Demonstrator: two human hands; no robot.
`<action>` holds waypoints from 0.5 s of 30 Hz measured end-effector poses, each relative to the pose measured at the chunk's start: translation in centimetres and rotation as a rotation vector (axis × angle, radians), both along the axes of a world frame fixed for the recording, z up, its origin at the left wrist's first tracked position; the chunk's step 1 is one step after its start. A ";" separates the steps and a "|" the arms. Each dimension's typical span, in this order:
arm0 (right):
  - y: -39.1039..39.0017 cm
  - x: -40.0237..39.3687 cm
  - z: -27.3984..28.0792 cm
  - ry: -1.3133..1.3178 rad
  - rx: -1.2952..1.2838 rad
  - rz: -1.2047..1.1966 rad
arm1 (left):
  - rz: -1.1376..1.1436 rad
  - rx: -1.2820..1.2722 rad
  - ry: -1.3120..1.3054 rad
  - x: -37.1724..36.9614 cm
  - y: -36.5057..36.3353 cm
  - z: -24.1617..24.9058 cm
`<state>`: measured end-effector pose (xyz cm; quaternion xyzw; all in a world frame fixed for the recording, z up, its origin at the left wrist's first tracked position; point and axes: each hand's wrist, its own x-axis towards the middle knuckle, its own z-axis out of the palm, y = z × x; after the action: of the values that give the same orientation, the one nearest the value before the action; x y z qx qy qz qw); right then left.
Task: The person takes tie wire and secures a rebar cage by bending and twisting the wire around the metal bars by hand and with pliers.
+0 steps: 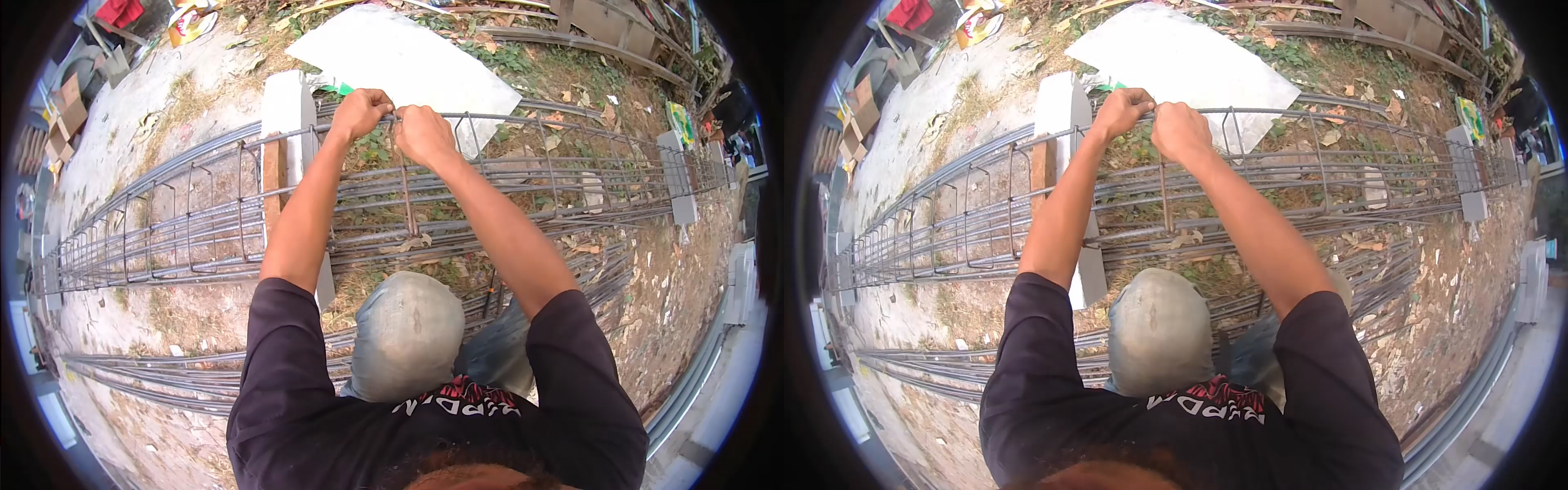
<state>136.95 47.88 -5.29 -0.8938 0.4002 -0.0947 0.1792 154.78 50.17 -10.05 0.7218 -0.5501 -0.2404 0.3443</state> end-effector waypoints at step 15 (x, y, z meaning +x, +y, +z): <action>-12.2 1.1 -1.0 0.244 0.190 0.241 | -0.032 -0.083 -0.005 -0.1 0.6 -0.9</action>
<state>138.03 35.73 -6.29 -0.9191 0.3159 0.0745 0.2231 154.67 50.82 -10.96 0.6986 -0.5721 -0.2211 0.3685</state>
